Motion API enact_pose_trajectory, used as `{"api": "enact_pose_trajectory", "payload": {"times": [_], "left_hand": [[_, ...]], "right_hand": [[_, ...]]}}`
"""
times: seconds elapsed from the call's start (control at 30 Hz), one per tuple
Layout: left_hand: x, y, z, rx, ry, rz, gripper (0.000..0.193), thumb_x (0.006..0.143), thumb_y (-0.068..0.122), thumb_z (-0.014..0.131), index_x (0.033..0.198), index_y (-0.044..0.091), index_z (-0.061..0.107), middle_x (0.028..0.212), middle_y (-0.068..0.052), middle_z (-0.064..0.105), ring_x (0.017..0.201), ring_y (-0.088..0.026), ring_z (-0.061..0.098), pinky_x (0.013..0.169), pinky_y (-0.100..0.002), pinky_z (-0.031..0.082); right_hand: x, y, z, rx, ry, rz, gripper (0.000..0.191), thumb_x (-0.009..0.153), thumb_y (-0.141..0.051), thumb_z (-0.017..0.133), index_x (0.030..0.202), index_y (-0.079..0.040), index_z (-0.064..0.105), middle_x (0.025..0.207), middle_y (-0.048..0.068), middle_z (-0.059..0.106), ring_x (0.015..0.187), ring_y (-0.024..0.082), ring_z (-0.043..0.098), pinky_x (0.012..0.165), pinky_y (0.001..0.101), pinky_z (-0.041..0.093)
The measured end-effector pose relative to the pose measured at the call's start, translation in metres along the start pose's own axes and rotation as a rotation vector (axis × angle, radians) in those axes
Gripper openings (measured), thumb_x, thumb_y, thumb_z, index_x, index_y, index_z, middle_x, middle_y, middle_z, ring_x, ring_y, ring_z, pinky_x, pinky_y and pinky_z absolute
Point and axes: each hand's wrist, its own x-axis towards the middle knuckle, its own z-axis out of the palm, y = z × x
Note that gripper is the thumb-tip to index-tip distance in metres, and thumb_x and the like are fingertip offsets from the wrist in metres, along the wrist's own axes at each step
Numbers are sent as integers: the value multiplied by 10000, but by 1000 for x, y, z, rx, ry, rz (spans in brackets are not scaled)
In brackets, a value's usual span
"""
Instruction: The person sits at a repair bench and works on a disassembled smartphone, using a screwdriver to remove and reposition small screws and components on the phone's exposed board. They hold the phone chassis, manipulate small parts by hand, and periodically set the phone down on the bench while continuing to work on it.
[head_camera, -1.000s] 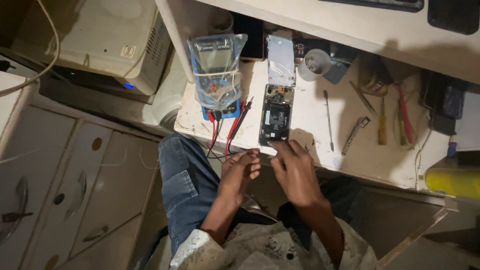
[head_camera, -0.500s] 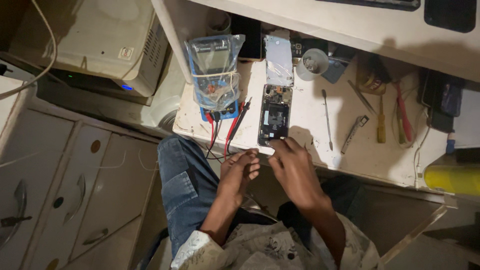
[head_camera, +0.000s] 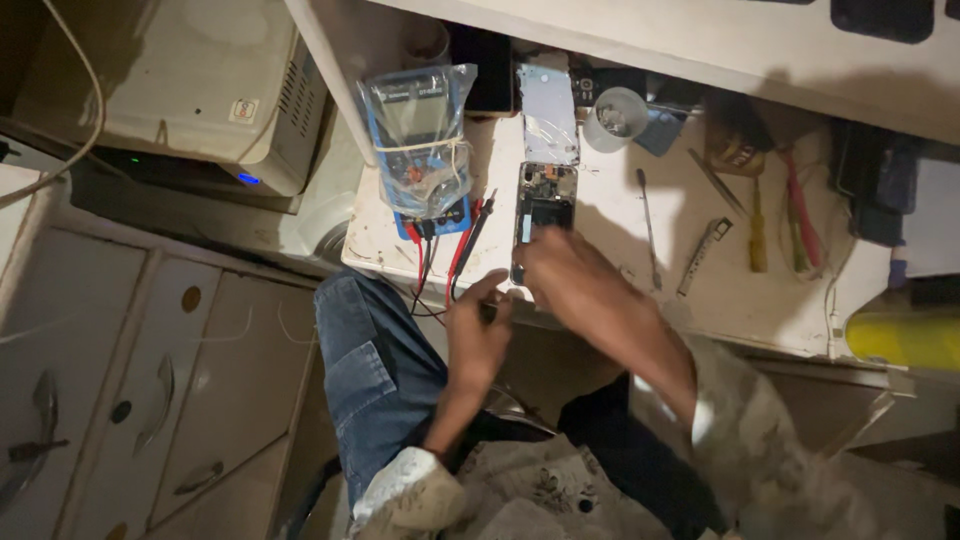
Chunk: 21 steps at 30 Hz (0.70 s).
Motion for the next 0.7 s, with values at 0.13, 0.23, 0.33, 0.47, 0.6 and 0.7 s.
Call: {"api": "enact_pose_trajectory", "payload": {"times": [0.13, 0.23, 0.33, 0.47, 0.6, 0.7], "left_hand": [[3, 16, -2, 64, -50, 92, 327, 901, 54, 703, 1221, -14, 695, 893, -182, 726, 682, -243, 682, 670, -378, 545], [2, 23, -3, 115, -13, 137, 291, 904, 66, 728, 1178, -29, 704, 865, -209, 714, 682, -284, 676, 671, -395, 541], [2, 24, -1, 91, -2, 108, 263, 892, 50, 709, 1144, -26, 711, 806, -209, 709, 680, -304, 680, 665, -413, 534], [4, 22, -1, 101, -10, 192, 150, 901, 19, 690, 1038, -39, 705, 828, -217, 708, 714, -331, 700, 679, -420, 538], [6, 22, 0, 156, -16, 244, 144, 870, -9, 684, 1008, -44, 703, 837, -224, 710, 722, -347, 704, 680, -431, 538], [5, 25, -1, 116, -45, 281, 116, 870, -26, 659, 976, -42, 704, 830, -220, 709, 723, -339, 707, 688, -429, 548]], "right_hand": [[36, -1, -16, -165, -199, 9, 142, 838, 18, 628, 931, 47, 730, 1052, 302, 685, 993, 395, 717, 811, 463, 582], [46, -6, -20, -169, -210, 24, 145, 871, -17, 646, 960, 81, 706, 1102, 305, 636, 1014, 411, 687, 815, 461, 579], [46, -7, -19, -102, -139, -51, 276, 816, -38, 687, 1083, 30, 678, 1122, 248, 615, 1109, 407, 619, 852, 465, 544], [45, -3, -7, -22, -126, -50, 537, 773, -118, 761, 1270, -30, 576, 1190, 204, 569, 1171, 413, 535, 884, 467, 506], [37, 10, 2, -38, 11, -146, 288, 794, -43, 716, 1074, 12, 681, 1108, 236, 622, 1108, 417, 605, 908, 461, 521], [35, 15, 7, -111, -1, -81, 189, 812, -52, 713, 975, 40, 693, 1061, 252, 641, 1101, 406, 647, 912, 446, 544]]}}
